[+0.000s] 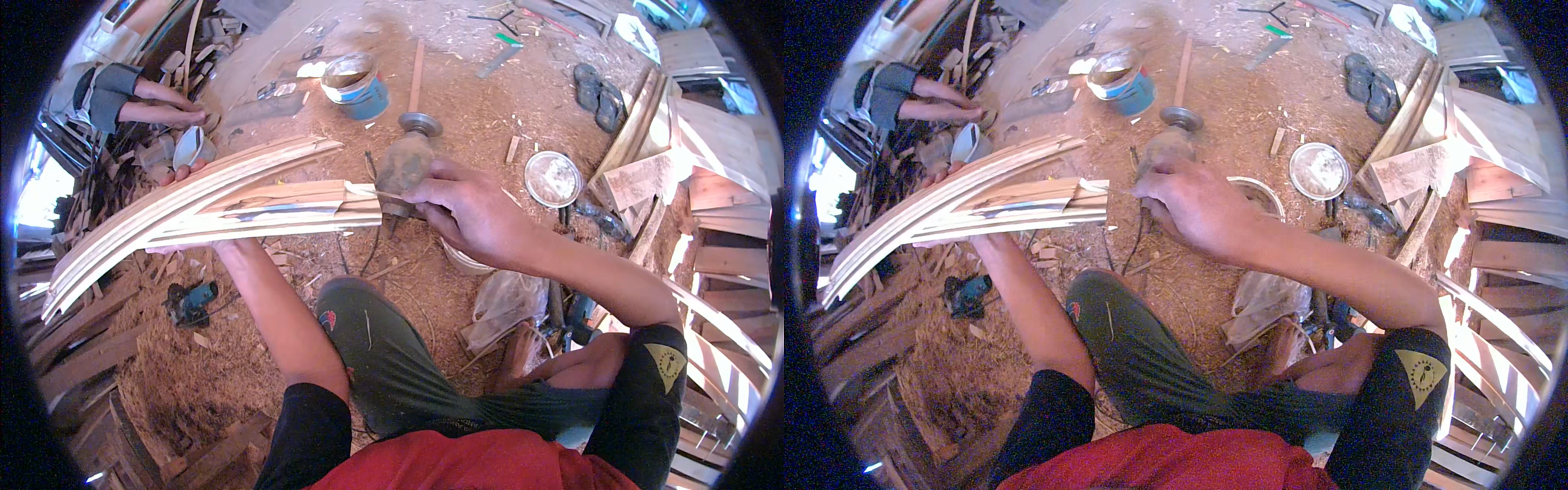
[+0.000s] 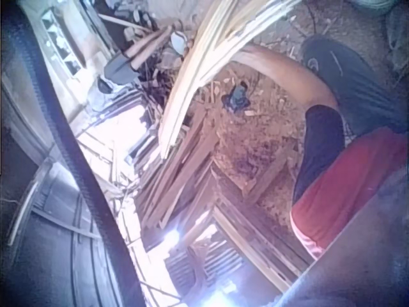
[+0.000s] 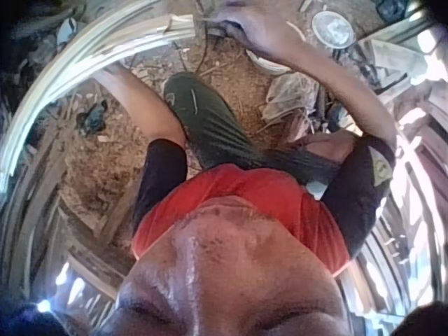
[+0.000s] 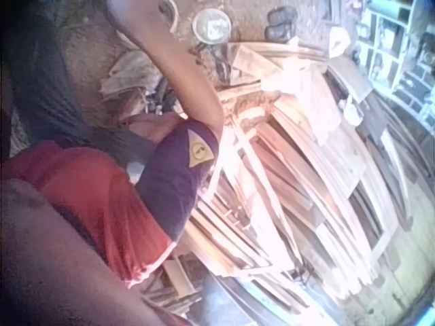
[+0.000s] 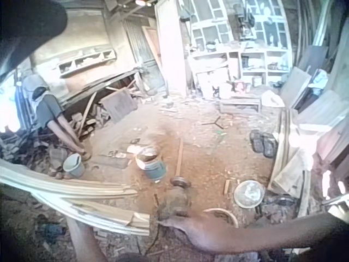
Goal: The person applies white glue to the edges and surfaces of wood planks using a small applicator tool, then places them onto a larger assembly of wood panels on the ground.
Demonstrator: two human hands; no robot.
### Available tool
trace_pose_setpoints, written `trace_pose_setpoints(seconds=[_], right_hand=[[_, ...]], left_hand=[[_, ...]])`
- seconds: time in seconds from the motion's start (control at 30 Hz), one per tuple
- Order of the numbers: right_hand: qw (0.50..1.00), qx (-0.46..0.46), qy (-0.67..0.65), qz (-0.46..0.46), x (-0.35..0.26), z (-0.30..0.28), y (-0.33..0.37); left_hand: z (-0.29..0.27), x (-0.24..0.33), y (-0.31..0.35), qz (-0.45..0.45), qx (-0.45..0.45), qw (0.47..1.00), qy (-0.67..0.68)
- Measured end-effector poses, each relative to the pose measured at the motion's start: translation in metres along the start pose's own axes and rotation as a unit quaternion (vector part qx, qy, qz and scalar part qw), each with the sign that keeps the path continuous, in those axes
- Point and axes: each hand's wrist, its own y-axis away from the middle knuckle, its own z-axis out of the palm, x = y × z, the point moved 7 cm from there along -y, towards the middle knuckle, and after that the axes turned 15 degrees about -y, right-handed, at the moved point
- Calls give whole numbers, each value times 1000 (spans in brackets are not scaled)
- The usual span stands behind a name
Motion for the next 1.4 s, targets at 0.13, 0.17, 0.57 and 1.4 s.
trace_pose_setpoints(seconds=[0.13, 0.17, 0.57, 1.4], right_hand=[[998, -39, -18, 38, -9, -5, 2], [998, -39, -19, 38, -14, -8, 2], [946, -182, 236, 129, 70, -59, 29], [866, -337, 333, 163, 213, 48, 127]], left_hand=[[7, 0, -1, -2, -8, 997, -78], [6, 1, -1, 6, 21, 993, -120], [-81, 22, -19, 2, -44, 990, -136], [-81, 32, -20, 77, 75, 855, -508]])
